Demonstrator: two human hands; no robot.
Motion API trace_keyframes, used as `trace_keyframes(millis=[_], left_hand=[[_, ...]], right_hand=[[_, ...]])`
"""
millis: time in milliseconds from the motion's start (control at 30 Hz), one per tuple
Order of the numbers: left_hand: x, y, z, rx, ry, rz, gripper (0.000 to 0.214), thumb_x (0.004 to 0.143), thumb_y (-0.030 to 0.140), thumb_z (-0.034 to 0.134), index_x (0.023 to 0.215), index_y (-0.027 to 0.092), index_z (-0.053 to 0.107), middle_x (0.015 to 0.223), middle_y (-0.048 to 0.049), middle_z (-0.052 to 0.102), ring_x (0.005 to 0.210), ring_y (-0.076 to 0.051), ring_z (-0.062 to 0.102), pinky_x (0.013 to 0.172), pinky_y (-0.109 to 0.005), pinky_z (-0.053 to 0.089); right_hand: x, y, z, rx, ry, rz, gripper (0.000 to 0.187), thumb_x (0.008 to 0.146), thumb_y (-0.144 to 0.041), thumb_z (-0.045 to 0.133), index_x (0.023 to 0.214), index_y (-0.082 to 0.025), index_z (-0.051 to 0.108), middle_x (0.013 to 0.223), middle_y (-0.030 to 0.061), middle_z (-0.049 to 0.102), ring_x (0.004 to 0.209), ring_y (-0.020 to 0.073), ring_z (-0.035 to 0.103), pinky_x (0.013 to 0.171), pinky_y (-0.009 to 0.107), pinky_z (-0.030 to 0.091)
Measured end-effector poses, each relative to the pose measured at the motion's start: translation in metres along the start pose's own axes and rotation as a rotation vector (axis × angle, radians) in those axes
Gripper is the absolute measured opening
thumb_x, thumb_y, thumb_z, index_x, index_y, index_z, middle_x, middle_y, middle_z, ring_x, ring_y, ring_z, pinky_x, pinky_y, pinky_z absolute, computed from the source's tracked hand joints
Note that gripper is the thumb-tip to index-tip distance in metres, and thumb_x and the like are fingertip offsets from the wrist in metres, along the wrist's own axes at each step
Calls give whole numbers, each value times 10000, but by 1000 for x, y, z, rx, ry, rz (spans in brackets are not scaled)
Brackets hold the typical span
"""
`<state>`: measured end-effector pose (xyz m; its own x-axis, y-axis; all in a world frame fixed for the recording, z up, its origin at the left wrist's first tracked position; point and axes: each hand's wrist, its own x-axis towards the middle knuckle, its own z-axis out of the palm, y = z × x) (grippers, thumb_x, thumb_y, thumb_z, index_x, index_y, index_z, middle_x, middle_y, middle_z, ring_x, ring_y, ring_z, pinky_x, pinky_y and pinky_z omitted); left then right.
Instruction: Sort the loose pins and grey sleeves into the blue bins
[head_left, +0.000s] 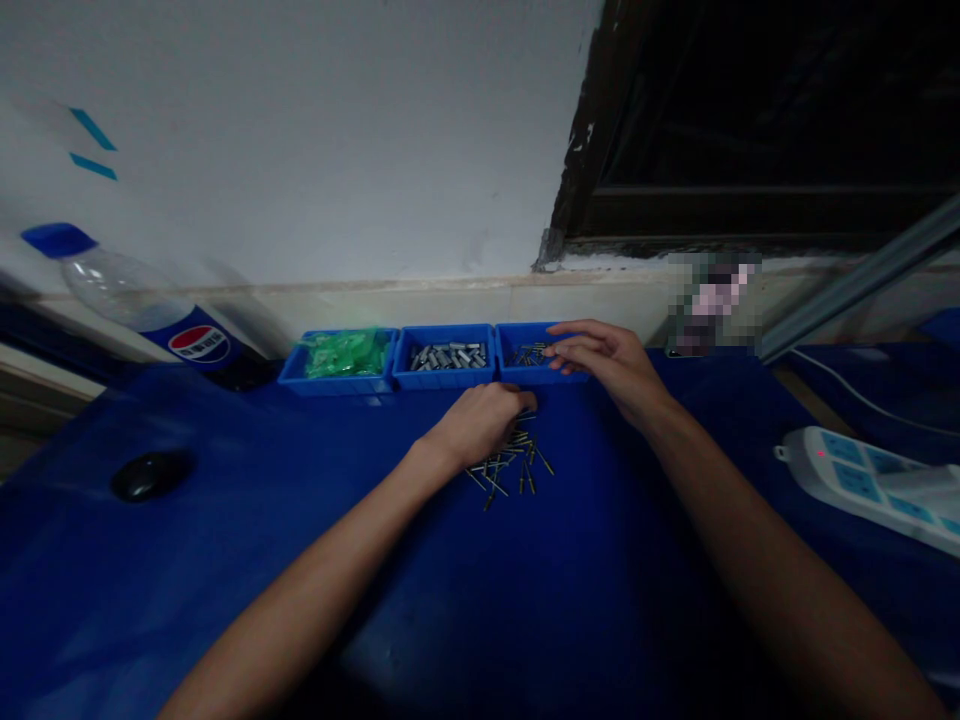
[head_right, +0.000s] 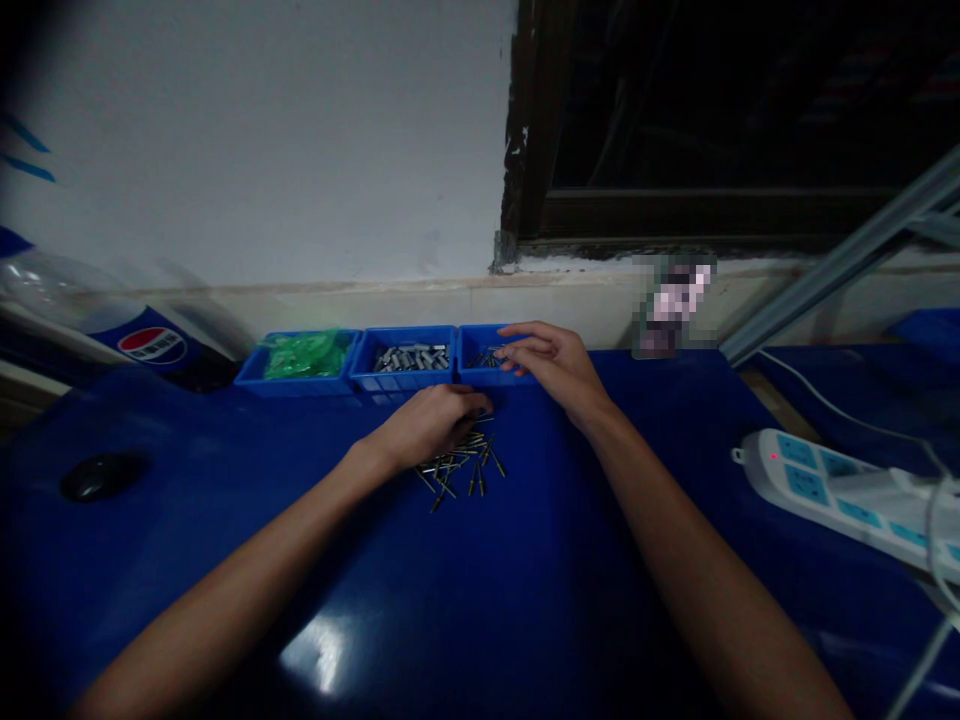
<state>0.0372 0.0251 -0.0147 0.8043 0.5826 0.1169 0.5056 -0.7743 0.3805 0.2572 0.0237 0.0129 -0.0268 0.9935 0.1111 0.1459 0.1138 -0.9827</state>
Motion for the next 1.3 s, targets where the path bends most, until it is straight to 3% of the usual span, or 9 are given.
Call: trace_keyframes(millis=[267,500,667,900,1067,1167,1300], left_hand=[[-2,-15,-5,-44,27,-6,486,810,-28,510,1229,158,672,1114,-97,722,895,-180,697,806,-311,552],[-3,-15,-25,-94,242,-31,432,814,40,573,1224,156,647,942,-52,696,821,-163,656,751,-294,529],[-5,-9,-39,-141,293,-50,415,819,60,600,1220,167,618,911,-33,715,771,-143,659,711,-277,526],[-7,-2,-43,-181,333,-44,277,844,85,608,1109,166,622,937,-46,716,760,-134,660,685,-267,526],[-6,-1,-40,-155,324,-85,208,883,141,646,1087,170,615,945,-48,706,797,-154,654,723,-296,515],[-5,-3,-31,-120,227,-146,201,913,191,669,1106,174,618,943,-52,714,819,-180,668,730,-315,501],[-3,-5,-15,-81,31,-221,241,888,134,671,1119,194,640,962,-53,740,860,-213,700,712,-319,469]], right_hand=[[-1,5,3,-23,-70,13,225,821,-335,776,1040,-284,787,961,53,824,850,240,757,790,433,596],[-1,11,-1,-86,-264,45,213,799,-277,761,1006,-282,810,855,37,819,776,224,748,761,414,590],[-5,10,5,-18,-364,102,200,790,-290,788,985,-282,834,867,41,831,808,231,759,824,436,596],[-8,10,20,61,-267,88,112,782,-290,816,891,-286,842,812,37,811,795,226,756,797,423,587],[-6,9,19,30,-172,51,108,761,-312,815,858,-266,828,783,35,802,774,225,753,790,422,596],[-3,7,11,28,-65,1,152,777,-325,811,915,-264,826,893,46,826,845,235,774,846,436,603],[-1,5,-2,20,27,5,301,803,-331,807,1095,-257,807,933,60,832,856,239,785,842,430,611]])
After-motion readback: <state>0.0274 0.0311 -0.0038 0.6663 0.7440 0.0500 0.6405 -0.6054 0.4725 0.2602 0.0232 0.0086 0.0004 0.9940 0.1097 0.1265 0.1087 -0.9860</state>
